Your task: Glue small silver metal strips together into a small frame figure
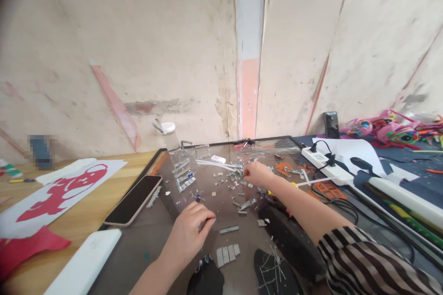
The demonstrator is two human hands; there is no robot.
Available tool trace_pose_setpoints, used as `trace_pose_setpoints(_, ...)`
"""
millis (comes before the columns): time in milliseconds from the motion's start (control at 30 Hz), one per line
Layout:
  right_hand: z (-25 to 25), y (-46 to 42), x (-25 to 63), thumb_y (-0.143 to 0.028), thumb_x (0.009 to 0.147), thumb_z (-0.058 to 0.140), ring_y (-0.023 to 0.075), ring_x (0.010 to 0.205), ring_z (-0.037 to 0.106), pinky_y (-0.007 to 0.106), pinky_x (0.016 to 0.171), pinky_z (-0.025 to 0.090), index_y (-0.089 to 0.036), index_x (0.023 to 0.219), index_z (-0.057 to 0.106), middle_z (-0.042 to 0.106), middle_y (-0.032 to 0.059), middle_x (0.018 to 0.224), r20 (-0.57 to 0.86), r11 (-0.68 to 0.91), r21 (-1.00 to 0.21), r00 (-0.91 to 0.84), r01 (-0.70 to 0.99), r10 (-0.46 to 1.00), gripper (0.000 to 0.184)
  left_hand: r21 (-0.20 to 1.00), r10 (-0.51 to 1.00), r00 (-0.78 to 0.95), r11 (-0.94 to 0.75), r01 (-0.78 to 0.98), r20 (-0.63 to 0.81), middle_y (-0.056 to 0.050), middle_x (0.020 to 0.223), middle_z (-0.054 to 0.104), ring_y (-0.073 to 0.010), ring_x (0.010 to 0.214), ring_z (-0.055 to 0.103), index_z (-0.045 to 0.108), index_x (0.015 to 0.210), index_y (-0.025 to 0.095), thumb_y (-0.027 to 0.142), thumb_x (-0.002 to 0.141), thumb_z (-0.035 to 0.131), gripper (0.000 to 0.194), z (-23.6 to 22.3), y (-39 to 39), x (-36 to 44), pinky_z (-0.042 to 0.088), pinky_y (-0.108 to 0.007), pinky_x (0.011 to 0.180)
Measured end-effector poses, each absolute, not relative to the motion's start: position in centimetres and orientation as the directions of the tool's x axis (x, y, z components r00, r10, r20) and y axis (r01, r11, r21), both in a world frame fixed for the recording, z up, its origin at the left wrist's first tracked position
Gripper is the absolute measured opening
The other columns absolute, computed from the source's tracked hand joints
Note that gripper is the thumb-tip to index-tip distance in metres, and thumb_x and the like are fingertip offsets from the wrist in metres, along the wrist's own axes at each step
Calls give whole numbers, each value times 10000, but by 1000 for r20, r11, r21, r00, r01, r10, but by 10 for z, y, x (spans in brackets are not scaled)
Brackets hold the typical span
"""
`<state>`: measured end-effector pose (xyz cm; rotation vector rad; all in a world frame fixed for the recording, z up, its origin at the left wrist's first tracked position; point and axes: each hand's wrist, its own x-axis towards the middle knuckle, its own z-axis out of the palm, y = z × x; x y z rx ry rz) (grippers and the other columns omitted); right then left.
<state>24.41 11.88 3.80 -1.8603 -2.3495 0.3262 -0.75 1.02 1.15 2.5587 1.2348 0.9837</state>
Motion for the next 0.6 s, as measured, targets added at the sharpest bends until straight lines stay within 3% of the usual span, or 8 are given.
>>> trace_pose_setpoints(100, 41, 116, 253, -200, 788, 549, 153, 776, 655, 214, 675, 485, -166, 823, 682, 717, 16, 796, 19, 214, -381, -224, 899, 974, 142, 388, 742, 450, -653, 650, 496, -34, 708, 621, -176, 722, 542, 655, 745, 182, 113, 846, 520, 181, 11, 10, -7, 446, -301, 664)
trace_pose_setpoints(300, 38, 86, 267, -217, 706, 542, 151, 682, 651, 207, 593, 485, -152, 855, 663, 716, 13, 728, 54, 198, -570, -204, 797, 977, 203, 386, 753, 446, -641, 663, 484, -30, 717, 626, -178, 730, 540, 650, 750, 182, 107, 841, 533, 167, 9, 10, -7, 446, -300, 675)
trace_pose_setpoints(600, 41, -3, 242, -141, 667, 536, 150, 669, 591, 237, 612, 456, -214, 843, 691, 681, 0, 750, 99, 208, -654, -190, 728, 977, 247, 434, 754, 446, -648, 626, 483, -27, 719, 634, -173, 732, 551, 661, 755, 185, 120, 837, 542, 159, 16, 2, -2, 445, -287, 670)
